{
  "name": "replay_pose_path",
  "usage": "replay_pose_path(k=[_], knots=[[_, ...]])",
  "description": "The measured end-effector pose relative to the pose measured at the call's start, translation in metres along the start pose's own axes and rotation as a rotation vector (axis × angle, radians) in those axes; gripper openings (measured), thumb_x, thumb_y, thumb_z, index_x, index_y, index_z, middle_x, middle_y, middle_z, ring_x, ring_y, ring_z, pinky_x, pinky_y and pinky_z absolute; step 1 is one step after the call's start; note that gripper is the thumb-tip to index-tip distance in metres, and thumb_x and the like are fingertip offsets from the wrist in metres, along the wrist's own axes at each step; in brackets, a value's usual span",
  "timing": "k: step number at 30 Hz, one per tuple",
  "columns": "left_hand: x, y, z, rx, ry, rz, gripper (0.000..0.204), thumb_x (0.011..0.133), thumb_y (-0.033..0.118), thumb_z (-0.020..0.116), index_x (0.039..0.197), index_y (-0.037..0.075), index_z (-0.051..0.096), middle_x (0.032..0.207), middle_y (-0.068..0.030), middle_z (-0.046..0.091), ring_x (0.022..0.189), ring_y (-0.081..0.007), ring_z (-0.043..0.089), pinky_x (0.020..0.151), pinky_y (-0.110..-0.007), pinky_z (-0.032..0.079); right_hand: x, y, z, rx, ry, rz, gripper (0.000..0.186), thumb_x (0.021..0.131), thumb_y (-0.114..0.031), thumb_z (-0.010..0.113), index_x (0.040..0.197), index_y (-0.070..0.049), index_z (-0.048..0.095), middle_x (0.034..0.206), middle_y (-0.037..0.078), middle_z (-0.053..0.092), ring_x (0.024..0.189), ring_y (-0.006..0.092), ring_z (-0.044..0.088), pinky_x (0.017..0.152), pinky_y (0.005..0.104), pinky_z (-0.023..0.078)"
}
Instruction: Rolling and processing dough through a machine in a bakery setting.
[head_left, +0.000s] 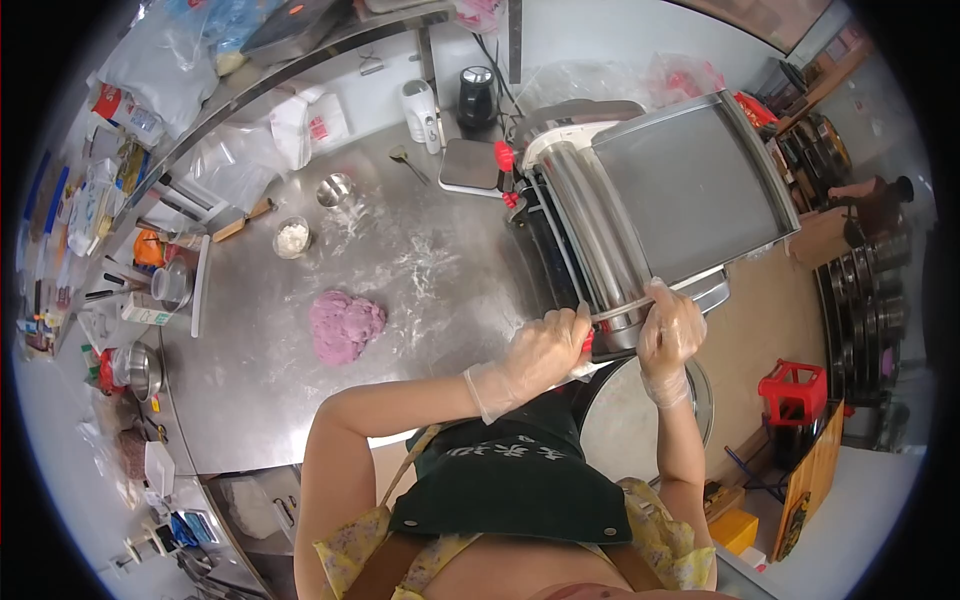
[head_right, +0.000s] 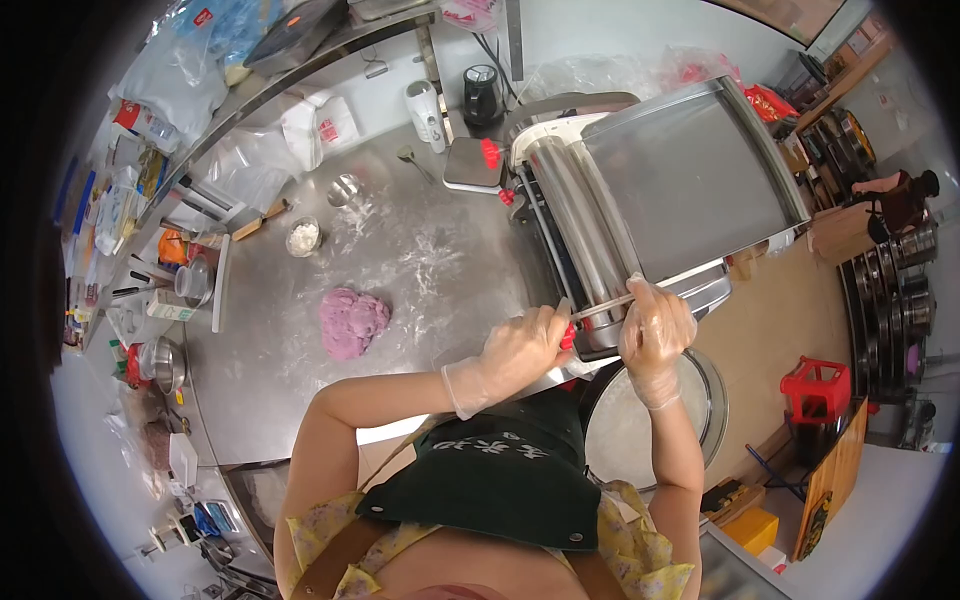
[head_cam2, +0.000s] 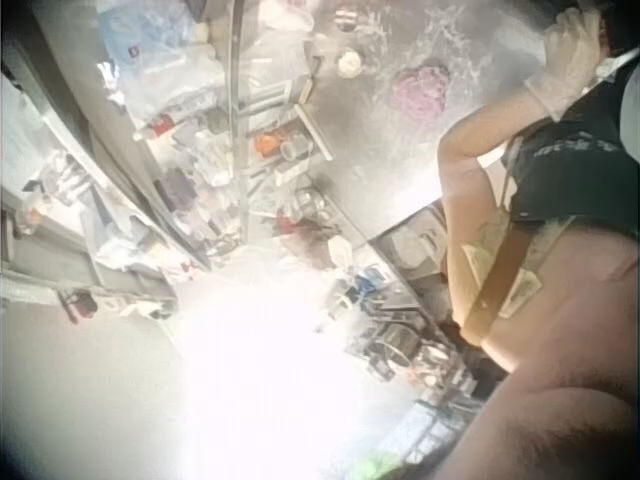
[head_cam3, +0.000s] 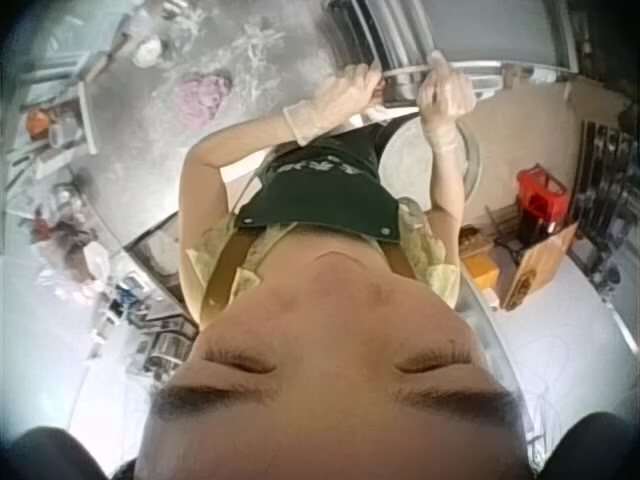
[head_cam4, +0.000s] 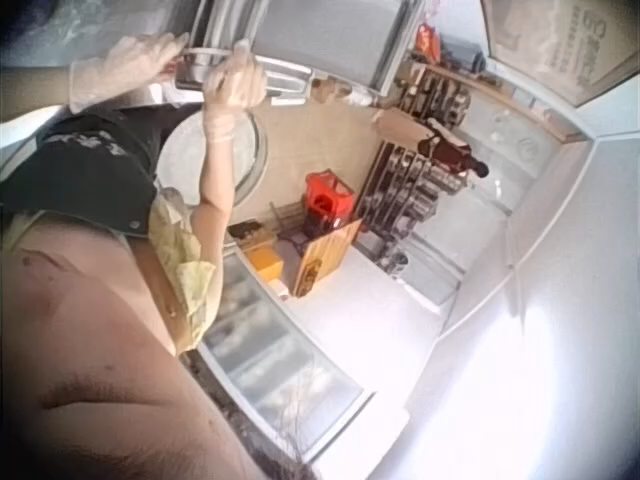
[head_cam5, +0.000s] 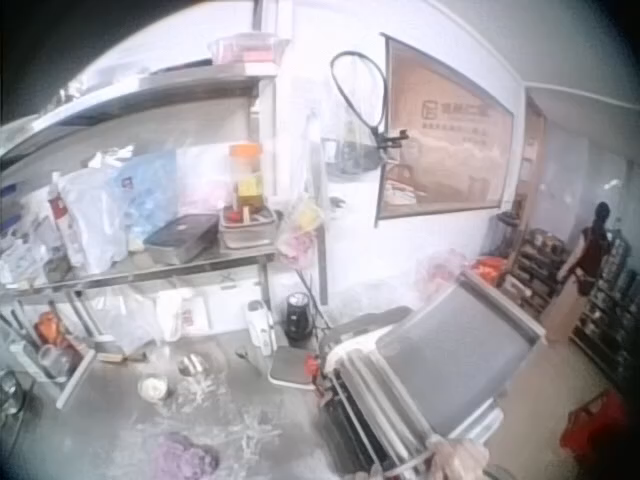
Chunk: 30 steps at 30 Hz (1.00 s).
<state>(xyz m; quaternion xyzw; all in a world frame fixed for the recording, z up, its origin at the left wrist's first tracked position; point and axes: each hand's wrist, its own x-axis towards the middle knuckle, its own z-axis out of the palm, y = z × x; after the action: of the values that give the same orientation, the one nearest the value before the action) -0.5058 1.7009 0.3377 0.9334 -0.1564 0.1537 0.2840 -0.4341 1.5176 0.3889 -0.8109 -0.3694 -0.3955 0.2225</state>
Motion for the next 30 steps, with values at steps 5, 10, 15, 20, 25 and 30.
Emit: replay_pose_path(k=[5,10,15,20,25,30], knots=[[0.002,-0.006,0.008,-0.180,-0.173,-0.181,0.051,0.086,0.043,0.068,0.104,-0.003,0.055,0.055,-0.0100,0.052,0.046,-0.0193,0.057,0.049,-0.030,0.052,0.002,-0.002,0.000,0.002,0.023,-0.007,0.042,0.069,0.014,0.059,0.109,-0.001,0.061,0.087,0.011,0.069,0.069,0.0254,0.064,0.058,0.0349,0.045],[0.005,-0.021,-0.001,-0.838,-0.272,-0.511,0.050,0.092,0.044,0.061,0.102,-0.004,0.054,0.065,-0.0120,0.055,0.053,-0.0205,0.059,0.051,-0.030,0.052,0.000,-0.001,0.000,-0.001,0.007,0.004,0.042,0.070,0.013,0.059,0.109,-0.002,0.061,0.087,0.011,0.069,0.067,0.0255,0.063,0.059,0.0347,0.045],[0.005,-0.011,-0.010,-0.758,-0.030,-0.322,0.051,0.088,0.045,0.066,0.103,-0.003,0.055,0.083,-0.0137,0.059,0.063,-0.0233,0.063,0.054,-0.031,0.054,0.000,0.002,0.002,-0.005,0.002,0.006,0.041,0.070,0.013,0.059,0.108,-0.002,0.061,0.087,0.011,0.069,0.068,0.0257,0.063,0.060,0.0347,0.046],[-0.005,-0.006,0.002,-0.162,0.104,0.072,0.057,0.070,0.034,0.083,0.108,0.002,0.055,0.105,-0.0130,0.056,0.073,-0.0302,0.065,0.060,-0.036,0.056,0.002,-0.001,0.000,-0.004,0.009,0.016,0.042,0.069,0.013,0.059,0.108,-0.002,0.061,0.087,0.011,0.069,0.069,0.0258,0.064,0.060,0.0348,0.046],[-0.002,-0.008,0.008,-1.073,-0.198,-0.622,0.036,0.087,0.028,0.072,0.103,0.001,0.056,0.078,-0.0085,0.064,0.060,-0.0193,0.065,0.051,-0.030,0.053,-0.001,0.001,0.000,-0.010,0.000,0.027,0.043,0.068,0.013,0.059,0.108,-0.002,0.062,0.088,0.011,0.070,0.068,0.0261,0.064,0.060,0.0349,0.046],[-0.033,0.001,0.033,-1.545,-0.635,-0.834,0.029,0.095,0.025,0.062,0.106,-0.002,0.058,0.092,-0.0184,0.068,0.072,-0.0207,0.070,0.055,-0.029,0.054,0.000,0.001,0.001,-0.005,-0.003,0.018,0.042,0.068,0.012,0.059,0.107,-0.002,0.062,0.088,0.011,0.070,0.069,0.0260,0.064,0.060,0.0344,0.046]])
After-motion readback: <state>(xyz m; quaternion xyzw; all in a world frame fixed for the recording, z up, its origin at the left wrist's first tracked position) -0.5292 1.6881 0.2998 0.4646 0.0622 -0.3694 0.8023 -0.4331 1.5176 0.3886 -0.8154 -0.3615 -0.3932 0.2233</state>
